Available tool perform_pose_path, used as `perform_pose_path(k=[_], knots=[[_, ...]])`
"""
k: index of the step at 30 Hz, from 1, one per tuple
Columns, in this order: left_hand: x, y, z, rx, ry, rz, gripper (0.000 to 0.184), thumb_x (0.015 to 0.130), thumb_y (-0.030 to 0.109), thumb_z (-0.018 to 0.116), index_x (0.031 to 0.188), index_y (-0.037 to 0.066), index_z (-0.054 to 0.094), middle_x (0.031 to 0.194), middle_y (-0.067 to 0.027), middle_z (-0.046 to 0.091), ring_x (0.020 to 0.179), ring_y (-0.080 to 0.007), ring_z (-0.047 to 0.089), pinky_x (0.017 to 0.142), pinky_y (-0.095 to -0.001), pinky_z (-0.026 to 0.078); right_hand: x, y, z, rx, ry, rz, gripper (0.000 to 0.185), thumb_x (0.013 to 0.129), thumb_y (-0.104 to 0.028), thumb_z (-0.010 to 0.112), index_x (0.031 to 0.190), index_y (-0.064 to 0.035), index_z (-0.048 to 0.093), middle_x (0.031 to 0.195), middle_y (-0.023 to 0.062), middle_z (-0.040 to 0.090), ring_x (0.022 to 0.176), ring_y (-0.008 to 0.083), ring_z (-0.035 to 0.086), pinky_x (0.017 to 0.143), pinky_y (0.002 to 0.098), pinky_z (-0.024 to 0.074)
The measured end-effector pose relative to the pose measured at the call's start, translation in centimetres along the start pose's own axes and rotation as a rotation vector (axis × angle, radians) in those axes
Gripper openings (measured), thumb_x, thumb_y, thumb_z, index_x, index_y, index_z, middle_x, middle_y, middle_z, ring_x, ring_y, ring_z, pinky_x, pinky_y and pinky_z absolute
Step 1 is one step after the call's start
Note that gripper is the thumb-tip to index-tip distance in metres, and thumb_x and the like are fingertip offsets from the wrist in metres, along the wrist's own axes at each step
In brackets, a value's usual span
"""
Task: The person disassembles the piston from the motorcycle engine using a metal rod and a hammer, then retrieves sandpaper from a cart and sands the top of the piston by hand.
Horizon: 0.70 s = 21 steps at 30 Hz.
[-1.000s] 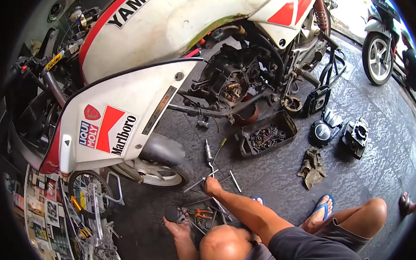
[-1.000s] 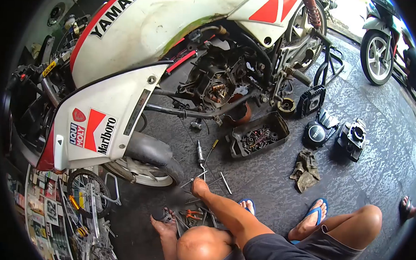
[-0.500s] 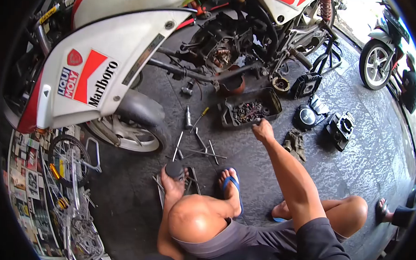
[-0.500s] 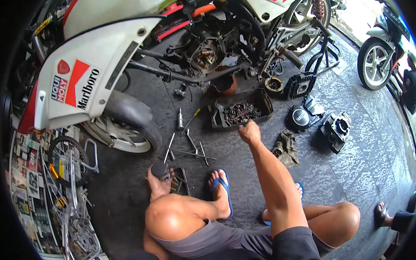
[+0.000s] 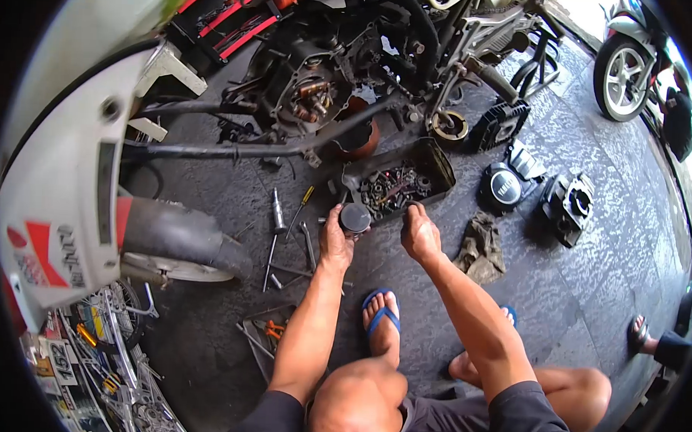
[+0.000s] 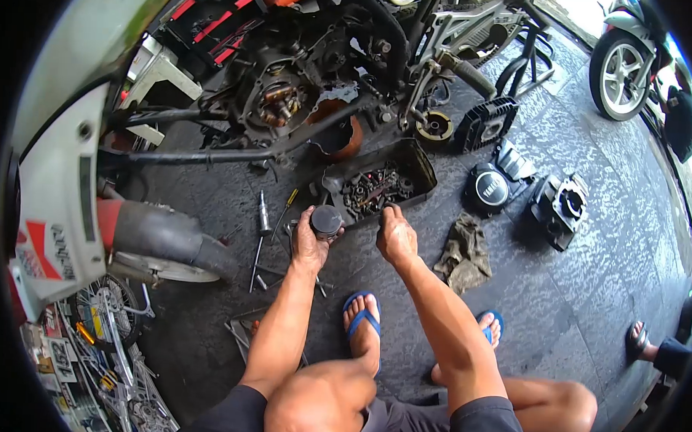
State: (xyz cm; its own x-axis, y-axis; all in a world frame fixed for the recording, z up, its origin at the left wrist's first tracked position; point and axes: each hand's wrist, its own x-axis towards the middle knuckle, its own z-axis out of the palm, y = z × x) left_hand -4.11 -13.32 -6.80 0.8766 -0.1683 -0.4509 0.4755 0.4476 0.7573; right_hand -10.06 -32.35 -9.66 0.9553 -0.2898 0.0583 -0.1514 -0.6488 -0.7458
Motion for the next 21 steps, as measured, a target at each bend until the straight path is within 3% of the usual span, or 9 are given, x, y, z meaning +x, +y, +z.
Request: perform_pose_path(k=[2,4,6,9,12,14,16,17,21], knots=[[2.8,-0.8,1.5,-0.052,0.083,-0.011,0.045,0.102,0.043,0.045,0.105,0.003,0.066,0.091,-0.0108,0.072,0.082,-0.0246,0.071,0.072,-0.0386,0.058,2.3,1.2,0.7,-0.069,-0.055,-0.028,0.020,0.085,-0.004,0.052,0.105,-0.0032,0.053,0.118,0.0231,0.061,0.102,0.0457,0.063,0.084,0.0540,0.0516],[5.5,-2.1,1.3,-0.040,0.014,-0.006,0.045,0.102,0.043,0.045,0.107,0.004,0.066,0.094,-0.0103,0.072,0.083,-0.0234,0.070,0.072,-0.0389,0.058,3.6,2.7,1.5,-0.156,-0.254,-0.071,0.018,0.087,-0.005,0.051,0.105,-0.0043,0.054,0.110,0.0219,0.064,0.093,0.0444,0.066,0.079,0.0536,0.0528],[7.7,-3.7,1.2,-0.057,0.056,-0.045,0.041,0.102,0.040,0.047,0.109,0.004,0.066,0.098,-0.0101,0.073,0.088,-0.0235,0.071,0.074,-0.0393,0.059,3.0,3.6,1.7,-0.156,-0.223,-0.111,0.012,0.091,-0.008,0.051,0.101,-0.0050,0.054,0.101,0.0202,0.066,0.083,0.0438,0.068,0.073,0.0525,0.0539],[7.3,-4.6,2.8,-0.007,0.053,-0.054,0.025,0.100,0.028,0.054,0.105,0.006,0.064,0.104,-0.0093,0.071,0.102,-0.0252,0.071,0.079,-0.0403,0.060,-0.1,3.6,0.8,-0.146,-0.310,-0.103,0.006,0.092,-0.012,0.054,0.093,-0.0062,0.053,0.092,0.0191,0.064,0.076,0.0436,0.068,0.066,0.0540,0.0537],[7.3,-7.4,1.9,-0.088,0.054,-0.074,0.020,0.100,0.023,0.054,0.103,0.006,0.063,0.103,-0.0081,0.069,0.106,-0.0266,0.070,0.083,-0.0405,0.059,-3.9,3.3,-0.1,-0.123,-0.389,0.012,0.007,0.091,-0.012,0.056,0.092,-0.0059,0.053,0.091,0.0207,0.065,0.076,0.0437,0.068,0.066,0.0546,0.0541],[6.1,-8.2,2.5,-0.089,0.095,-0.118,0.017,0.099,0.020,0.054,0.102,0.006,0.061,0.099,-0.0079,0.068,0.110,-0.0281,0.069,0.088,-0.0403,0.058,-4.8,2.2,-1.8,-0.060,-0.417,0.111,0.016,0.091,-0.018,0.058,0.094,-0.0035,0.054,0.091,0.0245,0.066,0.081,0.0461,0.067,0.070,0.0551,0.0532],[5.4,-9.3,2.3,0.027,0.145,-0.112,0.019,0.099,0.021,0.052,0.101,0.004,0.061,0.103,-0.0111,0.068,0.108,-0.0292,0.069,0.091,-0.0410,0.057,-3.5,1.2,-3.6,0.164,-0.447,0.392,0.027,0.094,-0.027,0.055,0.096,0.0001,0.053,0.091,0.0284,0.066,0.088,0.0502,0.065,0.076,0.0547,0.0512],[5.4,-10.2,1.2,0.061,0.108,-0.116,0.022,0.098,0.021,0.050,0.103,0.002,0.060,0.106,-0.0148,0.069,0.103,-0.0295,0.069,0.091,-0.0415,0.057,-3.0,1.6,-3.7,0.242,-0.394,0.422,0.035,0.097,-0.033,0.050,0.096,0.0021,0.053,0.090,0.0311,0.066,0.093,0.0518,0.063,0.079,0.0542,0.0485],[4.1,-10.5,1.2,0.115,0.151,-0.204,0.026,0.098,0.022,0.050,0.106,0.001,0.063,0.106,-0.0157,0.071,0.099,-0.0257,0.069,0.090,-0.0373,0.057,-1.6,3.1,-3.2,0.404,-0.268,0.544,0.037,0.100,-0.030,0.045,0.093,0.0037,0.058,0.084,0.0281,0.063,0.087,0.0456,0.064,0.078,0.0487,0.0485]])
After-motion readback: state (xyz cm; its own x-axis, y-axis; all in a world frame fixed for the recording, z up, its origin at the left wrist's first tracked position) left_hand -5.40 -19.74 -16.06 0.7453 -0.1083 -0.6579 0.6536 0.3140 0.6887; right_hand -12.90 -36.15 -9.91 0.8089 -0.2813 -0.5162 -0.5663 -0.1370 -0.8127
